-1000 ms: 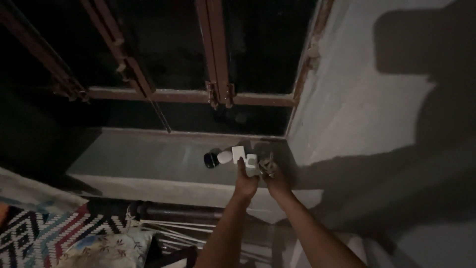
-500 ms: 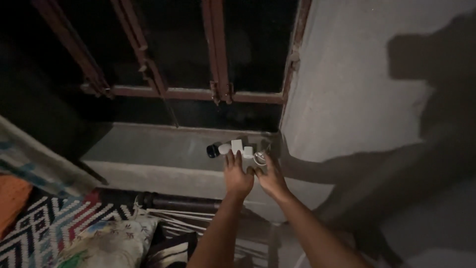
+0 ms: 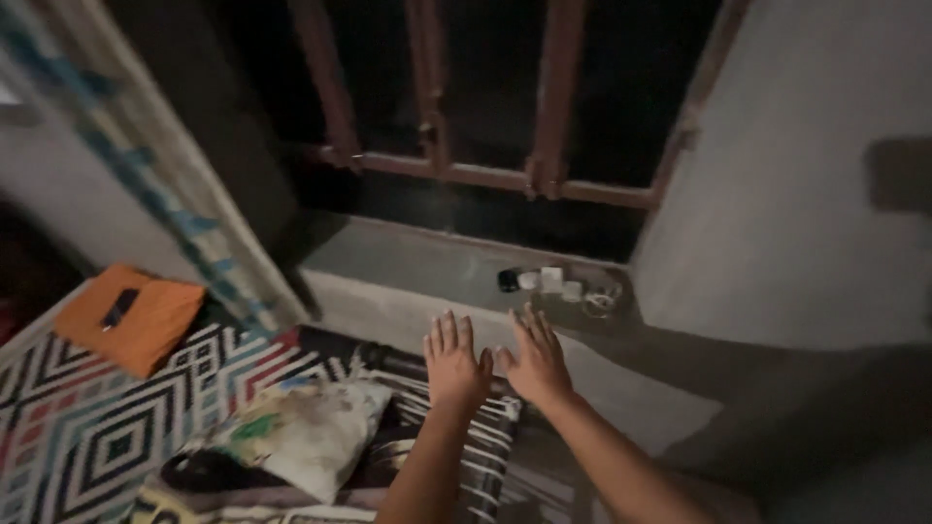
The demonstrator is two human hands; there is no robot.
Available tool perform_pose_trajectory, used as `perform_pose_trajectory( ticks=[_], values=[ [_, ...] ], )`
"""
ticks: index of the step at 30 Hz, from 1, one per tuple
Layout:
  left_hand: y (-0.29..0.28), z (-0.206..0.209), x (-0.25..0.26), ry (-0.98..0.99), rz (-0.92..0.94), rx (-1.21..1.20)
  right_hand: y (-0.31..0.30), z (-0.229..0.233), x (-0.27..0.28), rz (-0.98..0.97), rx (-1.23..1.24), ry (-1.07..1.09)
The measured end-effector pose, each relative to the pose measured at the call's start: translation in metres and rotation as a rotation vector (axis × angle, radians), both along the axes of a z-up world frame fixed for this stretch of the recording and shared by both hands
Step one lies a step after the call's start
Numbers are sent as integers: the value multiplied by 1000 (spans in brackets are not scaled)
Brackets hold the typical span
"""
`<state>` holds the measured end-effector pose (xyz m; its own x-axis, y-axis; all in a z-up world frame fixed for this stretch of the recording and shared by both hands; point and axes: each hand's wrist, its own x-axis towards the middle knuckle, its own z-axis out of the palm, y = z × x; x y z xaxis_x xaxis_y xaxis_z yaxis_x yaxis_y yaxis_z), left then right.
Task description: The person unplugs a white charger from a wall socket, coils the cable, and places it on a window sill. The person then picks up a black device from a pink cloth on the floor and manipulates it.
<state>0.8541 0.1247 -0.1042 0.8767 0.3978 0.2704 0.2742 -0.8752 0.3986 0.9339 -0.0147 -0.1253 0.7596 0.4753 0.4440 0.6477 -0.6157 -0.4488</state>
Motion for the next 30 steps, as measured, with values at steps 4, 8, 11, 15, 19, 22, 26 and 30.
perform_pose_trajectory(
  ticks=[4,8,11,15,19,22,26,30],
  values=[
    [46,1,-59,-21,136,31,52,5,-50,114,-35,-41],
    [77,7,-117,-41,273,69,94,14,-96,267,-23,-116],
    [93,13,-155,-98,360,66,120,24,-122,366,-20,-122],
    [101,18,-202,-126,536,123,147,34,-147,538,14,-116],
    [100,22,-245,-133,667,103,172,39,-172,656,-32,-100],
    [97,23,-274,-163,740,141,187,38,-193,717,-34,-87],
    [88,19,-314,-241,821,174,199,30,-230,793,-33,-69],
    [85,22,-354,-226,926,187,209,32,-270,895,1,-88]
  ],
)
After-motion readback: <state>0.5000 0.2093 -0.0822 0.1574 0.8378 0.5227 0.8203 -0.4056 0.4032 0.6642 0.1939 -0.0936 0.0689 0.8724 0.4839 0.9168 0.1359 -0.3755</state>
